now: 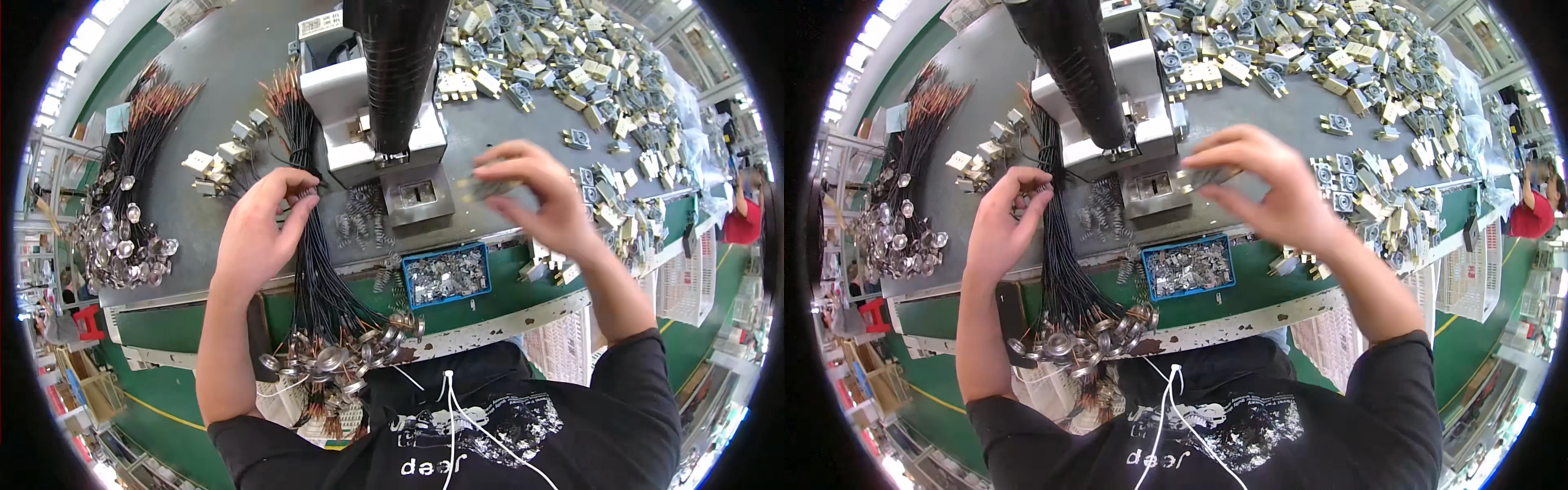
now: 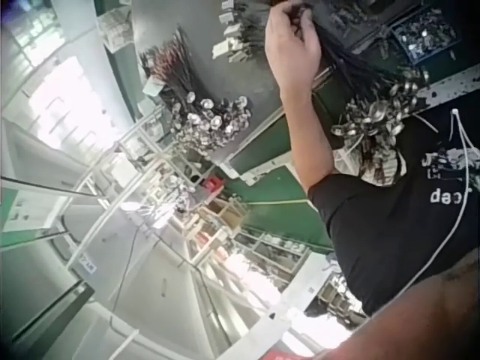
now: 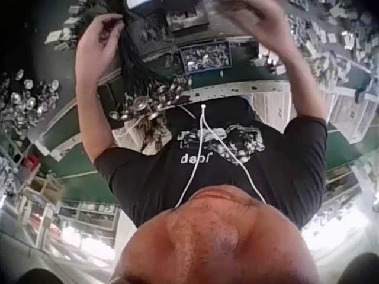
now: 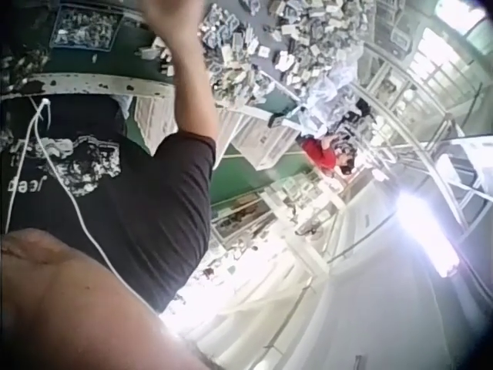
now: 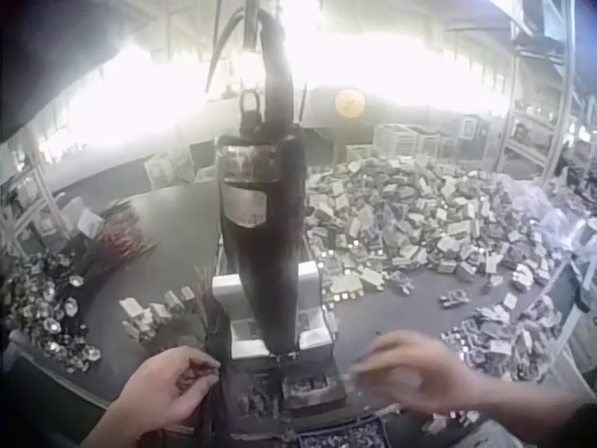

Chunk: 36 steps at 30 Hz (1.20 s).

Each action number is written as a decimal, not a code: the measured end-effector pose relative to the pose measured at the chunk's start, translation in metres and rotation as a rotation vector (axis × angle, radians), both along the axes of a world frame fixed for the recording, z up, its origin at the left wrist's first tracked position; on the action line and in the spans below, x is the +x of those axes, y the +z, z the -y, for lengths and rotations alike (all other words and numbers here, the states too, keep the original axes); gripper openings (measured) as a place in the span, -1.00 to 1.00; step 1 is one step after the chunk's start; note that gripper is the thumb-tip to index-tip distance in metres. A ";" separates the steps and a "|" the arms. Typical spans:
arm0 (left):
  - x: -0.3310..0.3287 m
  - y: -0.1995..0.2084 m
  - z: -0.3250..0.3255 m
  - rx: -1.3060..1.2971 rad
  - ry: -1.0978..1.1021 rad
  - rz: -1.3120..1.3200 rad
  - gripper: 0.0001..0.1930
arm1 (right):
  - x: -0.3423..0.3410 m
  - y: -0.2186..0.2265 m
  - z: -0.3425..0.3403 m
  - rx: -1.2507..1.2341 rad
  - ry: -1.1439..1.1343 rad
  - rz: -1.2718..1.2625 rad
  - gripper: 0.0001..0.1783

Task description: Assembling wiring harnesses to electronic components using a specialized pressing tool.

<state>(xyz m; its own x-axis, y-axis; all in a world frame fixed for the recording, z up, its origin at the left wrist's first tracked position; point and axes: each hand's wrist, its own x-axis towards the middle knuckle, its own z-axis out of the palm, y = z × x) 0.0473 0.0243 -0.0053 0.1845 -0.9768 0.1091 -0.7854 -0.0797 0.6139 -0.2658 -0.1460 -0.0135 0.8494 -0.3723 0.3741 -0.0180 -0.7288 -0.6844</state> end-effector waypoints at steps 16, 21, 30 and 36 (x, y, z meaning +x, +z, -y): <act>0.002 0.000 -0.002 -0.097 -0.031 -0.086 -0.73 | 0.051 -0.043 -0.021 -0.060 -0.064 0.043 -0.71; 0.005 0.000 -0.011 -0.106 -0.010 -0.121 -0.74 | 0.059 -0.050 -0.021 -0.335 -0.123 -0.081 -0.79; 0.012 0.003 -0.023 -0.128 0.022 -0.126 -0.75 | 0.047 -0.047 -0.019 -0.374 -0.222 -0.097 -0.79; 0.012 0.011 -0.030 -0.139 -0.006 -0.124 -0.76 | 0.049 -0.052 -0.016 -0.384 -0.156 -0.046 -0.79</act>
